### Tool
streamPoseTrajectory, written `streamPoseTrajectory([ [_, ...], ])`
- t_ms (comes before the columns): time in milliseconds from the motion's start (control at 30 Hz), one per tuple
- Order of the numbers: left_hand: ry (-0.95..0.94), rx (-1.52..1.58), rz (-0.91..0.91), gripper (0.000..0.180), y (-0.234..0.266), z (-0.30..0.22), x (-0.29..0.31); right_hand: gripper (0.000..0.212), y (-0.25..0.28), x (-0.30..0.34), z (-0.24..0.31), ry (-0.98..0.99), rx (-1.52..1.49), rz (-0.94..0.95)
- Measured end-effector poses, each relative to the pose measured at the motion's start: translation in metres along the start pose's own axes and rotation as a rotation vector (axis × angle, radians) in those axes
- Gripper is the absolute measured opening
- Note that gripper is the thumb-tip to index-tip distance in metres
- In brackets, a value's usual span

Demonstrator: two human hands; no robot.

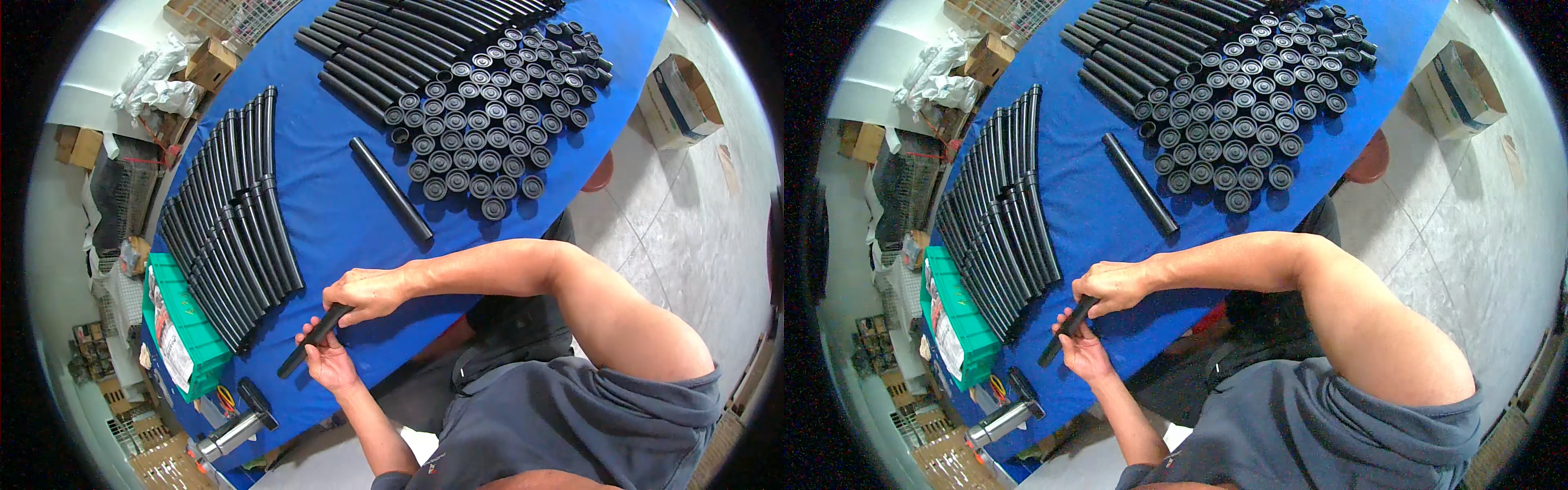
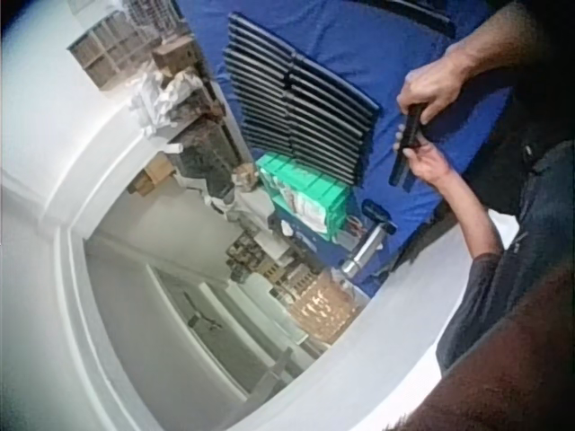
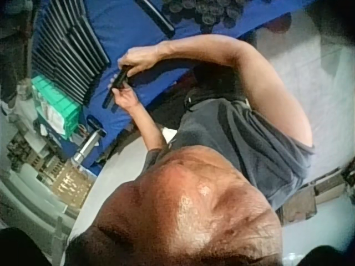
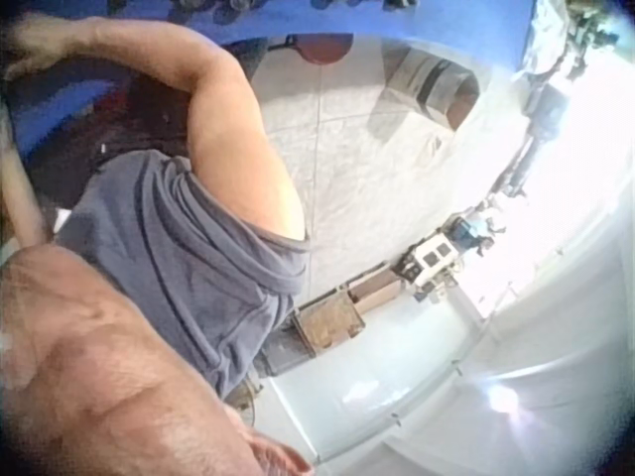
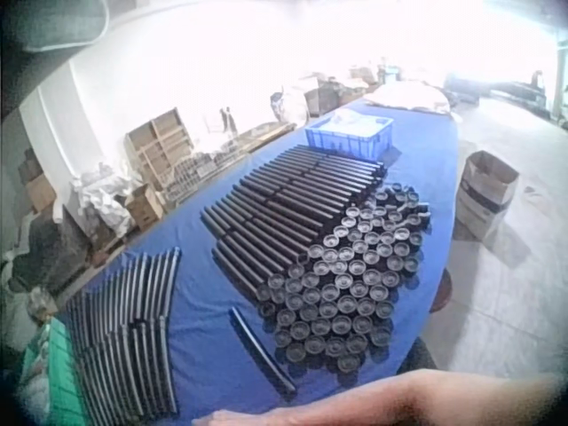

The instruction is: Assemble black plastic tubes by inserting end caps into them.

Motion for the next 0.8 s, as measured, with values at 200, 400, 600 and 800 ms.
streamPoseTrajectory([
  [200,-0.022,-0.028,-0.041,0.025,0.004,-0.002,0.0,0.031,-0.001,0.001,0.0,0.004,0.005,-0.044],
  [400,0.036,0.014,-0.003,0.026,0.004,0.0,-0.001,0.032,0.001,0.003,0.015,0.136,0.139,-0.097],
  [600,-0.01,-0.081,-0.081,0.027,0.004,0.0,-0.002,0.028,0.002,0.001,0.0,0.026,-0.026,-0.087],
  [800,-0.009,-0.021,-0.104,0.025,0.008,-0.002,0.001,0.029,-0.003,0.0,0.0,0.011,-0.029,-0.105],
])
Point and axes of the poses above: each hand's wrist, its own x-axis away from the middle knuckle, its own y-axis out of the back of the hand, z = x × y, the point moved 7 cm from there along -x, towards the middle knuckle, and after that the axes turned 7 degrees about y, right-handed, at the moved point
